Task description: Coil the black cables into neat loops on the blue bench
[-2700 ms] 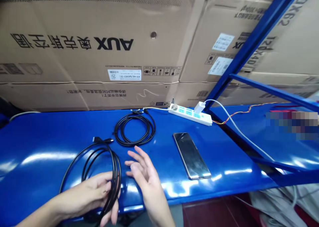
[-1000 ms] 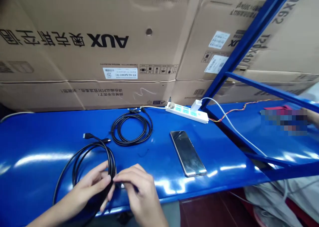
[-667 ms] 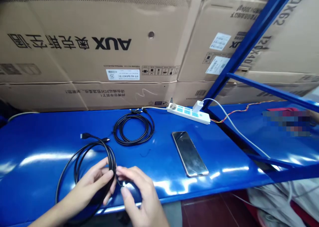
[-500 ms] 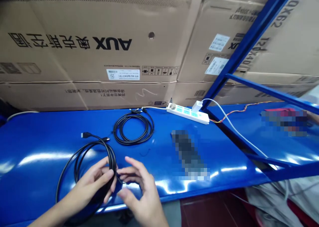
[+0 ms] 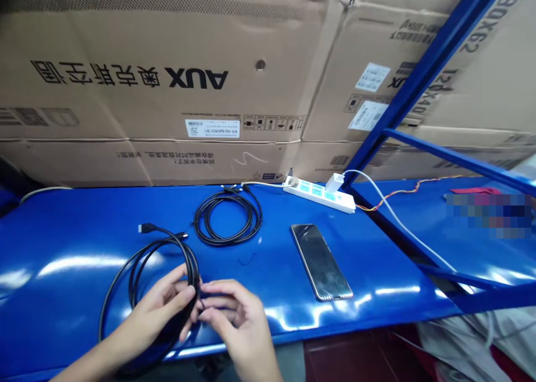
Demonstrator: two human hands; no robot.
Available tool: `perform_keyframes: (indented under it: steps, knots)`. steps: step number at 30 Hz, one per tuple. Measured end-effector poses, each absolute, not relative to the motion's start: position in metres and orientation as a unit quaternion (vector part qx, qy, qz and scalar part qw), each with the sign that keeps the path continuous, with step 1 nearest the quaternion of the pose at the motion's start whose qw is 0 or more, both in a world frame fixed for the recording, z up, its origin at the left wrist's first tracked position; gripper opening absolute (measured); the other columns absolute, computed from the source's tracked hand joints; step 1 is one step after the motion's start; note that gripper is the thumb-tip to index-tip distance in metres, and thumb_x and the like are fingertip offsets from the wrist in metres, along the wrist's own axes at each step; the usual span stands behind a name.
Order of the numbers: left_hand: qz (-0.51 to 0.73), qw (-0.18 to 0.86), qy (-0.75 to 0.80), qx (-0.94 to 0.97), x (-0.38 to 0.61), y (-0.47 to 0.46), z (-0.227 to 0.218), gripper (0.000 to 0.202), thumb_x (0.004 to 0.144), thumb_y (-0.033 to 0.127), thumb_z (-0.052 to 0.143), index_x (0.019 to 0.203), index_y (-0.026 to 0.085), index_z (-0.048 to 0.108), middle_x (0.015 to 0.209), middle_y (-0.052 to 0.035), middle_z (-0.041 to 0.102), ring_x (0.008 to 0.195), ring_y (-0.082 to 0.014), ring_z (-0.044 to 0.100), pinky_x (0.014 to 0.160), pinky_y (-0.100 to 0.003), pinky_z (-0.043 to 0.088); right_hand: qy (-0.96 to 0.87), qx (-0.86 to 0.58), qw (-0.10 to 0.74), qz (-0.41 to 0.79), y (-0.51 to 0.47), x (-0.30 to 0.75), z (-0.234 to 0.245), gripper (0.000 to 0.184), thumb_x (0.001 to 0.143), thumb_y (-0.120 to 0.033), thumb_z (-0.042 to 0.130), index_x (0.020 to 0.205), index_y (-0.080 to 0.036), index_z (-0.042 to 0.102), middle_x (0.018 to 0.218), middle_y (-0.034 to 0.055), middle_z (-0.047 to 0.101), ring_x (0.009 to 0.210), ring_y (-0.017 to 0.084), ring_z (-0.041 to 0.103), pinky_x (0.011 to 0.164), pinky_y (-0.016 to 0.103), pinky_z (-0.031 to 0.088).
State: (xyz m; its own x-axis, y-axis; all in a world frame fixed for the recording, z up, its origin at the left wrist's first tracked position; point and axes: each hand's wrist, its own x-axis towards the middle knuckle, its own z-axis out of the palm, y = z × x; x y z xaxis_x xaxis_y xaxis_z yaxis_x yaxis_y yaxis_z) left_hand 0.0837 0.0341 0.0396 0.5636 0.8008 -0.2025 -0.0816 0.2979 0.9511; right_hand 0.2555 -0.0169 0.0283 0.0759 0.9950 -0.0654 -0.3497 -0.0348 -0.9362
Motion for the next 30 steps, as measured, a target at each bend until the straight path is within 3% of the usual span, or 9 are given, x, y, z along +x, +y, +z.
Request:
perform_keyframes:
  steps: [5, 9, 11, 16, 19, 22, 25, 27, 30]
  knots:
    - [0.290, 0.738, 0.341, 0.505, 0.082, 0.034, 0.038, 0.039, 0.092, 0.057, 0.068, 0.103, 0.022, 0.056, 0.068, 0.0029, 0.068, 0.048, -0.0113, 0.062, 0.051, -0.023, 0.045, -0.346, -0.477, 0.548, 0.594, -0.012, 0.253, 0.032, 0.038, 0.070, -0.038, 0.094, 0.102, -0.022, 0.080, 0.085, 0.0068, 0.082, 0.077, 0.026, 0.080, 0.076, 0.036, 0.064]
    - [0.280, 0.737, 0.336, 0.516, 0.082, 0.032, 0.042, 0.035, 0.095, 0.054, 0.064, 0.107, 0.021, 0.057, 0.069, 0.0030, 0.069, 0.049, -0.0106, 0.062, 0.053, -0.022, 0.047, -0.400, -0.468, 0.546, 0.568, -0.007, 0.256, 0.038, 0.021, 0.073, -0.031, 0.088, 0.093, -0.023, 0.085, 0.101, 0.0065, 0.076, 0.076, 0.022, 0.076, 0.074, 0.033, 0.063]
    - [0.279, 0.731, 0.334, 0.525, 0.083, 0.032, 0.044, 0.037, 0.096, 0.055, 0.062, 0.111, 0.021, 0.056, 0.068, 0.0039, 0.067, 0.048, -0.0102, 0.060, 0.052, -0.022, 0.047, -0.447, -0.469, 0.536, 0.541, -0.005, 0.259, 0.040, 0.017, 0.080, -0.026, 0.081, 0.096, -0.026, 0.087, 0.098, 0.0052, 0.072, 0.079, 0.021, 0.074, 0.075, 0.032, 0.062]
    - [0.272, 0.716, 0.341, 0.545, 0.083, 0.031, 0.044, 0.037, 0.097, 0.059, 0.058, 0.102, 0.022, 0.053, 0.063, 0.0061, 0.063, 0.044, -0.0091, 0.055, 0.049, -0.021, 0.045, -0.560, -0.461, 0.527, 0.443, -0.002, 0.268, 0.040, 0.026, 0.092, -0.018, 0.066, 0.102, -0.032, 0.086, 0.088, 0.0038, 0.067, 0.083, 0.019, 0.068, 0.073, 0.029, 0.059]
    - [0.252, 0.711, 0.337, 0.563, 0.082, 0.030, 0.044, 0.038, 0.097, 0.060, 0.056, 0.096, 0.023, 0.049, 0.061, 0.0069, 0.062, 0.044, -0.0091, 0.055, 0.050, -0.021, 0.044, -0.603, -0.468, 0.510, 0.396, 0.000, 0.273, 0.041, 0.026, 0.093, -0.016, 0.067, 0.100, -0.032, 0.086, 0.083, 0.0024, 0.064, 0.078, 0.018, 0.066, 0.071, 0.028, 0.057]
    - [0.223, 0.711, 0.333, 0.578, 0.081, 0.029, 0.045, 0.038, 0.100, 0.060, 0.052, 0.104, 0.022, 0.051, 0.061, 0.0072, 0.061, 0.046, -0.0094, 0.054, 0.054, -0.022, 0.045, -0.615, -0.481, 0.506, 0.367, 0.003, 0.276, 0.041, 0.022, 0.091, -0.016, 0.069, 0.095, -0.031, 0.085, 0.083, 0.0019, 0.063, 0.078, 0.017, 0.066, 0.072, 0.027, 0.056]
    - [0.194, 0.713, 0.324, 0.591, 0.080, 0.028, 0.045, 0.043, 0.101, 0.058, 0.050, 0.124, 0.022, 0.051, 0.061, 0.0073, 0.061, 0.048, -0.0101, 0.054, 0.057, -0.024, 0.046, -0.570, -0.493, 0.534, 0.382, 0.006, 0.278, 0.038, 0.011, 0.085, -0.024, 0.078, 0.095, -0.026, 0.083, 0.092, 0.0038, 0.067, 0.078, 0.019, 0.071, 0.072, 0.029, 0.059]
    - [0.193, 0.713, 0.323, 0.591, 0.080, 0.028, 0.044, 0.047, 0.102, 0.057, 0.050, 0.133, 0.022, 0.049, 0.061, 0.0074, 0.061, 0.049, -0.0103, 0.054, 0.059, -0.025, 0.047, -0.513, -0.521, 0.540, 0.417, 0.006, 0.279, 0.035, 0.019, 0.079, -0.035, 0.085, 0.092, -0.022, 0.081, 0.096, 0.0061, 0.071, 0.074, 0.020, 0.073, 0.070, 0.029, 0.060]
    - [0.208, 0.715, 0.322, 0.585, 0.081, 0.028, 0.042, 0.047, 0.101, 0.057, 0.052, 0.132, 0.022, 0.051, 0.063, 0.0069, 0.060, 0.050, -0.0104, 0.053, 0.059, -0.025, 0.047, -0.452, -0.554, 0.517, 0.471, -0.001, 0.282, 0.029, 0.039, 0.084, -0.056, 0.077, 0.084, -0.017, 0.079, 0.078, 0.0085, 0.076, 0.065, 0.022, 0.075, 0.063, 0.030, 0.060]
